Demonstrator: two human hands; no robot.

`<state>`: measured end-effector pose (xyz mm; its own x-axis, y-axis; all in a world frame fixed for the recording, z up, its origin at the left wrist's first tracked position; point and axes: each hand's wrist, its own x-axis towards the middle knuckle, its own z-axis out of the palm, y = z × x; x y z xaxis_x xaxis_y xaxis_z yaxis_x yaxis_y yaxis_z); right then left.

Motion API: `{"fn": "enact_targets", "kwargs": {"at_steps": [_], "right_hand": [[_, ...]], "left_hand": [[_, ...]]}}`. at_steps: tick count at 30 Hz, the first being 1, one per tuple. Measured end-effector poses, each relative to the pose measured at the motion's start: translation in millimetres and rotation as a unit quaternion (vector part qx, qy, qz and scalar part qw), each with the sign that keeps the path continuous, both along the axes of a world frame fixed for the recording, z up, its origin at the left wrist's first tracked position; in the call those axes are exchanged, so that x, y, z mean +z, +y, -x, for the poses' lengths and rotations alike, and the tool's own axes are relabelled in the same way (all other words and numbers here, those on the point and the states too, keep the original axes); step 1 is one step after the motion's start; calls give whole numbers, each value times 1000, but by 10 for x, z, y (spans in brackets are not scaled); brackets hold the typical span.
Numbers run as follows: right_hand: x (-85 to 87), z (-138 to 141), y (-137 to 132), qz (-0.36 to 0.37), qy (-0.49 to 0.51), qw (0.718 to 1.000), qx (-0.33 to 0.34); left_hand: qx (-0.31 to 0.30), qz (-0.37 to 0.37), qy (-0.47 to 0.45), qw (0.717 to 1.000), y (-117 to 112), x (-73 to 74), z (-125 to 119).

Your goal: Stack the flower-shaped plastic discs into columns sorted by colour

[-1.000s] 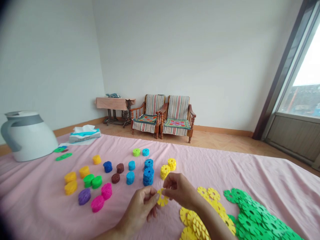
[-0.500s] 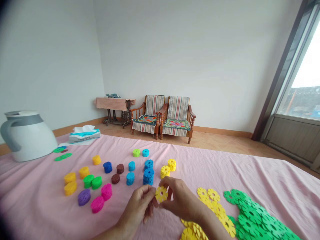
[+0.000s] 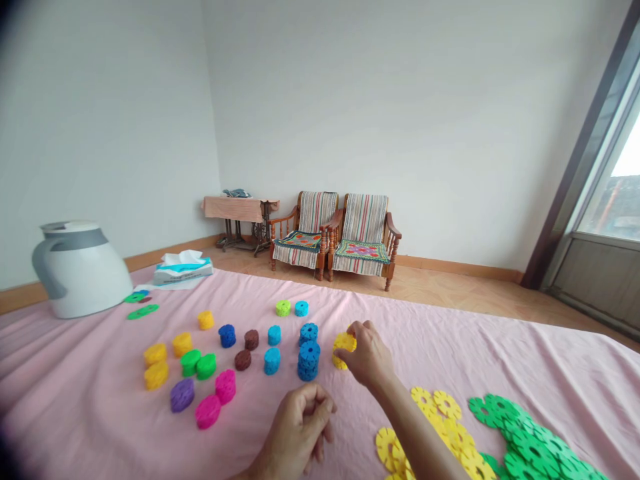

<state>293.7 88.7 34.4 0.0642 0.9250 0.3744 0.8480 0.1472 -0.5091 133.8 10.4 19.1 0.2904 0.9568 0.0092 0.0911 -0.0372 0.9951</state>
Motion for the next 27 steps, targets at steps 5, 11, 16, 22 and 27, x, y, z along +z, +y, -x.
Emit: {"fn": "enact_targets", "kwargs": {"at_steps": [5, 11, 16, 22, 27], "right_hand": [[-7, -5, 10, 12, -22, 1000, 8], [-41, -5, 31, 6, -25, 1000, 9], [91, -133, -74, -9, -6, 999, 34], [405, -339, -681, 219, -128, 957, 140], [472, -300, -1038, 284, -220, 929, 93]], "left_hand": [[0, 1, -4, 1000, -11, -1, -8], [3, 11, 3, 1000, -11, -11, -12], [7, 10, -4, 1000, 4, -7, -8], [8, 5, -8, 1000, -24, 33, -6], [12, -5, 10, 1000, -35, 50, -12]]}}
